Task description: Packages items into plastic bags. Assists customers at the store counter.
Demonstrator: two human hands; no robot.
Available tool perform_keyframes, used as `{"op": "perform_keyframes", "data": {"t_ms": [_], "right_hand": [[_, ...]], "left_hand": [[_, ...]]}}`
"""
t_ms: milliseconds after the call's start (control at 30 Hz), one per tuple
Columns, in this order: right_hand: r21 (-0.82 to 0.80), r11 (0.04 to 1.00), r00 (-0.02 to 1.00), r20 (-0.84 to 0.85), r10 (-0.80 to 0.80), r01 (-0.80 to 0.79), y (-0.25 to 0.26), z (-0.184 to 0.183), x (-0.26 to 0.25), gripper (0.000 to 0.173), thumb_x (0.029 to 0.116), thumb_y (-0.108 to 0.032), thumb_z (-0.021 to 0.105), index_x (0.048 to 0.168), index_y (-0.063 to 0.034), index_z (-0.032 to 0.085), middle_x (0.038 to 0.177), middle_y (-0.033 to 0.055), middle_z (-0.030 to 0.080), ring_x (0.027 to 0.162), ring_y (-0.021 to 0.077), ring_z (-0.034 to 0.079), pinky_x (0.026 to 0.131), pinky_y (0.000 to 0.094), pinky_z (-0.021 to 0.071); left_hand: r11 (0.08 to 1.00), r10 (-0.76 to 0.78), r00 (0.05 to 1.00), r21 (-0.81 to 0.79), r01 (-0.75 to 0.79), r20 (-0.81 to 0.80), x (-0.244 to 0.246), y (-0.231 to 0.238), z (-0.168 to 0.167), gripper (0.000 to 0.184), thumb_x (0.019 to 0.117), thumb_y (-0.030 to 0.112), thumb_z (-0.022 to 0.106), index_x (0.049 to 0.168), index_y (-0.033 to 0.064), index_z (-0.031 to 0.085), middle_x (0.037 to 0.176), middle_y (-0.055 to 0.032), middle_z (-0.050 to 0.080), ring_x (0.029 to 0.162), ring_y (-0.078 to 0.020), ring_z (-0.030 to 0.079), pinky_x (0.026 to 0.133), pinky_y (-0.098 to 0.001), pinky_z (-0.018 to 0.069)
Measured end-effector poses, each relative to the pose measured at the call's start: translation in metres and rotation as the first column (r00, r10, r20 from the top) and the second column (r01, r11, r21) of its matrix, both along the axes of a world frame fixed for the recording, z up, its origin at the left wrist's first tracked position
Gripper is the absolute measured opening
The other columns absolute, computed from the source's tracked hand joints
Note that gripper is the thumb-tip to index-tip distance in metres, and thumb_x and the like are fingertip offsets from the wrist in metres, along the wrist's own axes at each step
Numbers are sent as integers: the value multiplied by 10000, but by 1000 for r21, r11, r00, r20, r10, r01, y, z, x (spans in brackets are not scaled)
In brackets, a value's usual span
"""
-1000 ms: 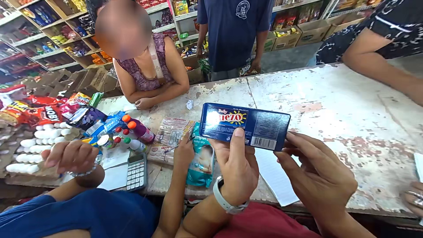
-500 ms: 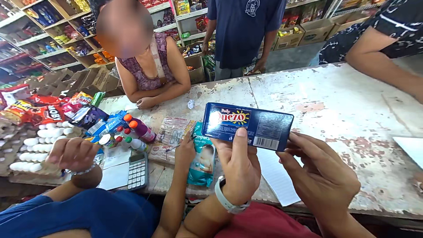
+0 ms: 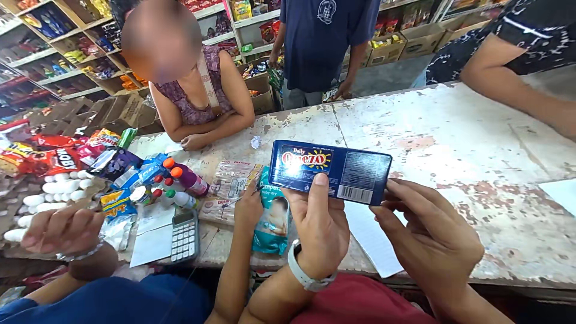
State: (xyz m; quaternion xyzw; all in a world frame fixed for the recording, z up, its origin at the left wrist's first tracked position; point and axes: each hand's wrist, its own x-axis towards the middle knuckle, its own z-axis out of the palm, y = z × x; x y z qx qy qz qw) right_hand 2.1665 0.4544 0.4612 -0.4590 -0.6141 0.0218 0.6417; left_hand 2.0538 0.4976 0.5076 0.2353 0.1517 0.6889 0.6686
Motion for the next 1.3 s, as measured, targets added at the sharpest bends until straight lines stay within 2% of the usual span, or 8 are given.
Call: {"op": "perform_keyframes", "data": {"t_ms": [900,1000,1133,1233,1267,1300], "right_hand": [[-9,1000,1000,-4,5,-5,1,-2,-3,311,1015,-238,663,1278,-72,672,1220,36,664,953,-30,639,786,99,534],[-38,999,999,44,27,-25,4,-5,0,304,1028,-253,636,1266,-65,659,1240,66,661,961,-35,626,791,85,512],[-67,997,995,87,37,-32,9,-19,6,271,1020,-212,631,1178,3,679,1222,153,672,932,-5,633,757,87,504],[-144,989,980,197,15,13,16,-44,18,273,1014,-196,626,1117,42,712,1167,217,690,838,50,637,682,114,501],[-190,980,961,276,1,54,17,-55,24,284,1009,-202,616,1104,42,724,1133,225,704,800,108,660,643,167,525],[-265,959,930,367,4,100,16,-67,30,315,998,-222,598,1102,41,737,1101,226,719,786,198,695,637,274,570]], "left_hand": [[1000,10,1000,-16,-11,-4,-2,1,-2,324,1008,16,433,1299,96,317,1089,-70,647,972,-170,722,865,-365,613],[999,47,999,-25,-47,-10,-4,10,-1,332,1007,2,416,1309,90,308,1086,-75,647,951,-176,728,846,-368,621],[989,147,989,-24,-148,-26,-11,25,-2,333,1010,-2,403,1313,88,298,1074,-68,637,919,-157,728,818,-347,628],[968,248,969,-21,-248,-20,-18,39,-4,331,1012,-14,398,1314,88,308,1067,-70,643,905,-157,729,806,-343,631],[961,277,961,-16,-277,-20,-22,44,-5,359,1012,-16,397,1341,92,299,1082,-75,637,916,-160,726,812,-348,629],[952,305,952,-15,-305,-19,-26,49,-7,367,1015,-18,397,1350,96,300,1088,-78,631,920,-161,721,811,-349,626]]}}
